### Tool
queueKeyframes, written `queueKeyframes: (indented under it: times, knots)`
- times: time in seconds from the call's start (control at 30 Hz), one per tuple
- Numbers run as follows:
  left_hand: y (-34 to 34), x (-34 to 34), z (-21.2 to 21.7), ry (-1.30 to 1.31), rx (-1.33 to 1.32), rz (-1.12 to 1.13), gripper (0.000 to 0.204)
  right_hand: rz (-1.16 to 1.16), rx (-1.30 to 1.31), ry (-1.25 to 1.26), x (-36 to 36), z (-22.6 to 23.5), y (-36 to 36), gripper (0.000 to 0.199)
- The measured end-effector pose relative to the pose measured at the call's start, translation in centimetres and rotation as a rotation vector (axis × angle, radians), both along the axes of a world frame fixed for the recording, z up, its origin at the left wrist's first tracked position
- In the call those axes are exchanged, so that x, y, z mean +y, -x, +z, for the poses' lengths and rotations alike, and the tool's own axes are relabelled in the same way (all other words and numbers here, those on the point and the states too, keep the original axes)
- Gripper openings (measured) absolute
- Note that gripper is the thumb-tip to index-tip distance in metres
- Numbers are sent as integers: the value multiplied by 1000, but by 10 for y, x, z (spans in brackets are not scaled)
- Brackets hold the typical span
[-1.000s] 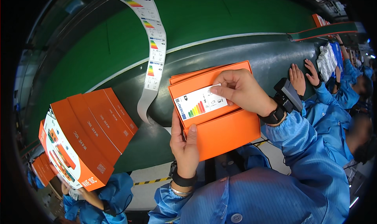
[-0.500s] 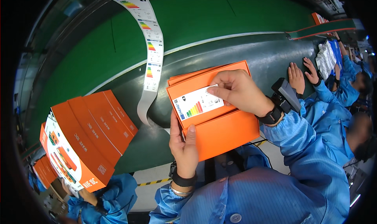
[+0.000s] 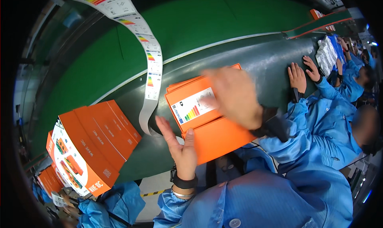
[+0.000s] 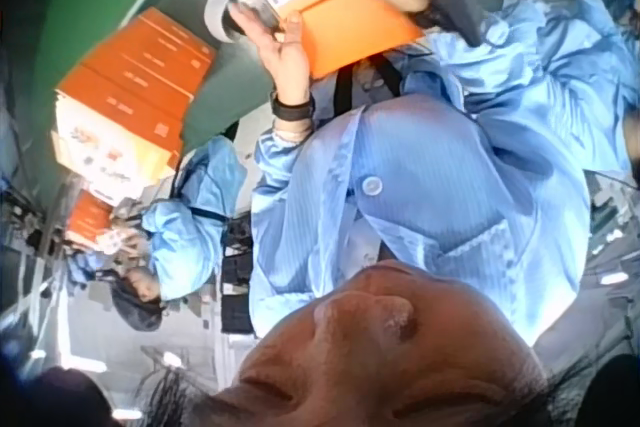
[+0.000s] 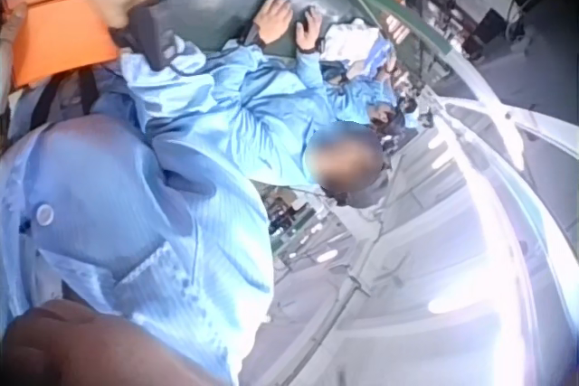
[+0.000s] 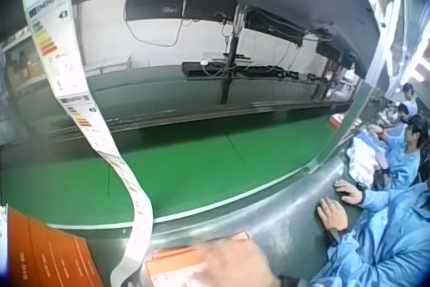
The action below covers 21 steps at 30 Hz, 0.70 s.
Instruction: Applying energy efficiency labels to product boxes on an assembly line.
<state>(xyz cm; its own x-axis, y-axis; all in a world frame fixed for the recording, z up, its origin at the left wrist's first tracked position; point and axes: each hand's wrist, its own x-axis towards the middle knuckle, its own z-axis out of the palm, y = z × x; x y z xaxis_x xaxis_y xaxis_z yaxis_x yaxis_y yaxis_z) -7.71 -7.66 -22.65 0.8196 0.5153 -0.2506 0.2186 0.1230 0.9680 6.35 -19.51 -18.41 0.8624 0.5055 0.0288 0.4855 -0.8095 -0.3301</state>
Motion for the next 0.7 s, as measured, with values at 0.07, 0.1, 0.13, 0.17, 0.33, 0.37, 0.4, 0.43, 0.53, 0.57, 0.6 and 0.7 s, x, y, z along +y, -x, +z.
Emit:
queueKeyframes:
  times: [0.07,0.1,0.13,0.17,0.33,0.37,0.4,0.43,0.53,0.57,0.6,0.7]
  knots:
    - [-3,-1,3,-182,6,-32,75,466,-119,-147,12,-9,22,69]
    - [-2,2,3,-186,4,-35,75,463,-121,-151,14,-16,27,69]
    - [-2,6,2,-187,11,-81,78,507,0,-141,13,-22,30,74]
    - [-2,9,0,-188,18,-128,81,548,120,-131,12,-25,31,80]
    - [-2,12,8,-977,340,-464,51,471,48,79,-22,-21,10,90]
    - [1,15,11,-983,346,-452,51,410,13,86,-31,-22,7,92]
    - [3,17,13,-993,405,-492,51,418,8,84,-40,-25,4,92]
    - [0,19,13,-999,451,-541,52,194,-4,92,-51,-28,1,91]
    - [-6,25,14,-1001,408,-571,58,-96,95,-203,-55,-47,-3,86]
    - [-9,26,15,-1036,405,-582,60,-160,213,-504,-54,-52,-3,84]
    - [-14,27,17,-1040,402,-578,60,-157,209,-507,-52,-53,-2,84]
    - [-27,29,19,-870,371,-484,65,-277,587,-916,-48,-53,-2,73]
